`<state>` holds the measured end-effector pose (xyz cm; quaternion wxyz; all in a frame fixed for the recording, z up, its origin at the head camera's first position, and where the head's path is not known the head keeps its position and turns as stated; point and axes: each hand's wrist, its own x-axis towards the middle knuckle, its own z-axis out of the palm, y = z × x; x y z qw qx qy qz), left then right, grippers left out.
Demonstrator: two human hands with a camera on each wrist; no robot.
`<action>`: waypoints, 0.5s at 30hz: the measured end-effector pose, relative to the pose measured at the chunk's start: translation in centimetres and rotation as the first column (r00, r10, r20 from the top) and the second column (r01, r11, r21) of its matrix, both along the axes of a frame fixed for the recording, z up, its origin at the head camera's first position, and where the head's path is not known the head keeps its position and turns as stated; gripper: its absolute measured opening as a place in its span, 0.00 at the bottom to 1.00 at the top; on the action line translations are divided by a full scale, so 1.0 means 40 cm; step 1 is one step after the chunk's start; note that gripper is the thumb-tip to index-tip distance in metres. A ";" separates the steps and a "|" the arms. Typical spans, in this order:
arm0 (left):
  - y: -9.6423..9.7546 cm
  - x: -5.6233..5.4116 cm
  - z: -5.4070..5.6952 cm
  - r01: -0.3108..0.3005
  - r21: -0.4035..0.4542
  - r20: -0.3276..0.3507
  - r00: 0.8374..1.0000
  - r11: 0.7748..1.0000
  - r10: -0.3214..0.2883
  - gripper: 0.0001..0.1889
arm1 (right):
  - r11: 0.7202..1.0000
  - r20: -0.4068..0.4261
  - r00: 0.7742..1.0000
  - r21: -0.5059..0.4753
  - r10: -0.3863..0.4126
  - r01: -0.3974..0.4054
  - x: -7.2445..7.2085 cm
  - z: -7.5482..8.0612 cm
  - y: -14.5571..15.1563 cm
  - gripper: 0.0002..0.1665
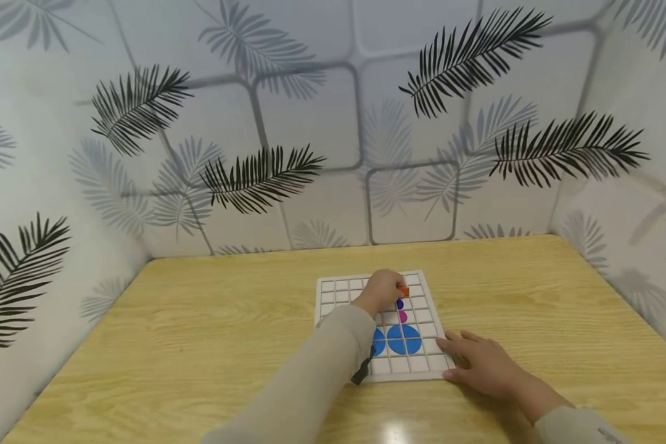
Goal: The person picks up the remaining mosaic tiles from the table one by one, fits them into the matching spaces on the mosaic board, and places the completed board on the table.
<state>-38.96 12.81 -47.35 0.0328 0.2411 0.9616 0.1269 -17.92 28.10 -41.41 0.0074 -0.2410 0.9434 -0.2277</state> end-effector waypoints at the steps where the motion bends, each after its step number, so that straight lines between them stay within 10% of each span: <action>1: 0.007 -0.014 -0.017 -0.011 -0.012 0.009 1.000 1.000 0.011 0.09 | 1.000 -0.001 1.000 0.000 0.002 -0.002 0.000 -0.001 0.000 0.34; 5: 0.059 -0.164 -0.190 0.018 -0.011 -0.039 0.999 1.000 -0.019 0.09 | 1.000 -0.010 1.000 0.004 0.006 -0.006 -0.001 0.000 0.001 0.33; 7: 0.061 -0.164 -0.183 0.017 -0.009 -0.016 1.000 1.000 -0.017 0.10 | 1.000 -0.014 1.000 0.004 0.006 -0.006 -0.002 0.001 0.002 0.33; 14: 0.008 -0.023 -0.025 -0.014 0.025 -0.044 0.999 1.000 0.015 0.15 | 1.000 0.012 1.000 -0.002 0.008 -0.008 -0.002 0.001 -0.001 0.34; 15: 0.007 -0.044 -0.048 0.006 0.047 -0.083 0.997 0.999 -0.002 0.13 | 1.000 0.013 1.000 -0.002 0.008 -0.008 -0.001 0.003 -0.001 0.34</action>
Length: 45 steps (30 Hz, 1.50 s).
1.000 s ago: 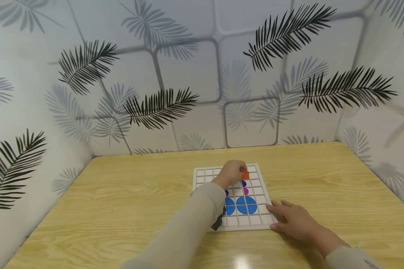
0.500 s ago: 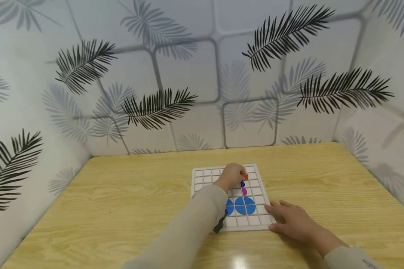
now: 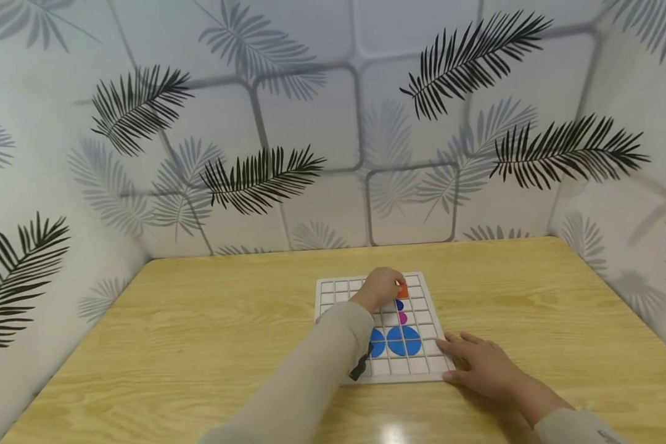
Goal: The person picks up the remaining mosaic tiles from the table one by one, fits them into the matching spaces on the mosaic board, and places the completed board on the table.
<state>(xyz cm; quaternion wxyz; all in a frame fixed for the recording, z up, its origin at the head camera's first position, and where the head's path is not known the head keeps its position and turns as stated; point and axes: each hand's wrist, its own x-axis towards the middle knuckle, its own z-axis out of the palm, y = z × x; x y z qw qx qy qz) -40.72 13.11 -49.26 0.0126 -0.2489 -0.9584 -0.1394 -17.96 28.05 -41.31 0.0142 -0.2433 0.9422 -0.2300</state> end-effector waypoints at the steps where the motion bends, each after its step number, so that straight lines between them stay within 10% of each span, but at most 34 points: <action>1: -0.009 0.024 0.031 -0.013 0.001 0.003 1.000 1.000 0.013 0.12 | 1.000 0.003 1.000 -0.002 0.001 -0.001 0.001 0.001 -0.001 0.34; 5: -0.046 0.151 0.193 -0.063 -0.036 0.030 0.998 0.997 0.064 0.06 | 1.000 0.013 1.000 -0.004 -0.001 0.001 0.003 0.006 -0.006 0.34; 9: -0.064 0.210 0.260 -0.077 -0.073 0.050 0.995 0.994 0.081 0.06 | 1.000 0.024 1.000 -0.001 -0.004 0.004 0.003 0.007 -0.009 0.34; 29: -0.065 0.242 0.251 -0.076 -0.275 0.048 0.995 0.959 0.092 0.11 | 1.000 0.018 1.000 -0.011 0.003 -0.003 0.010 -0.010 -0.015 0.34; 37: -0.048 0.175 0.188 0.019 -0.265 0.015 1.000 0.964 -0.016 0.07 | 1.000 0.034 0.999 0.012 -0.001 0.001 0.012 -0.005 -0.016 0.34; 45: -0.097 0.230 0.287 0.004 -0.046 0.077 0.997 0.999 -0.001 0.13 | 1.000 0.021 1.000 0.019 -0.001 0.001 0.000 -0.003 -0.005 0.34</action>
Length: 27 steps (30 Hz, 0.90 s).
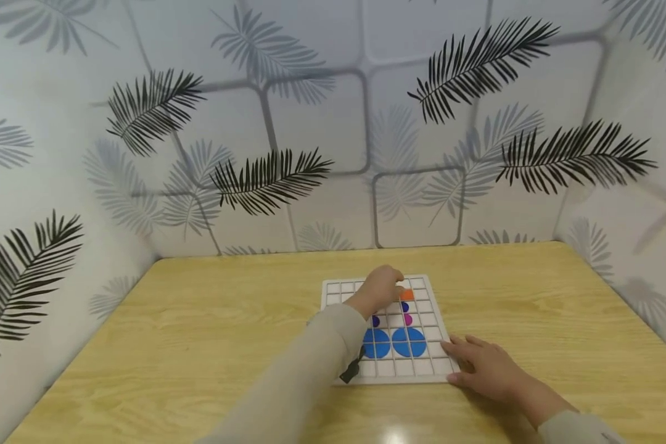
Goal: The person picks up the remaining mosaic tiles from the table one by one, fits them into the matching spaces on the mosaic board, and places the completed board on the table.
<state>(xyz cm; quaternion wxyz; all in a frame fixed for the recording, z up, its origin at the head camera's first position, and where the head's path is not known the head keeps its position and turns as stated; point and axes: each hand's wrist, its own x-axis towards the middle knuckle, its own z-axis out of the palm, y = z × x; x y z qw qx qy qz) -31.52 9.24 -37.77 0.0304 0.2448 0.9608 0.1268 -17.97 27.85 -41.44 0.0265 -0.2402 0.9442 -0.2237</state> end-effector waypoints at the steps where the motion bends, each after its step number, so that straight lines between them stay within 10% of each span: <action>1: -0.007 0.005 0.007 0.003 0.017 0.006 1.000 1.000 -0.004 0.13 | 1.000 -0.005 1.000 0.005 0.003 -0.003 -0.002 0.000 0.002 0.34; 27: -0.267 0.084 0.088 -0.002 0.234 0.027 1.000 0.972 -0.005 0.13 | 1.000 0.037 0.999 0.026 -0.004 0.003 -0.018 0.024 0.003 0.35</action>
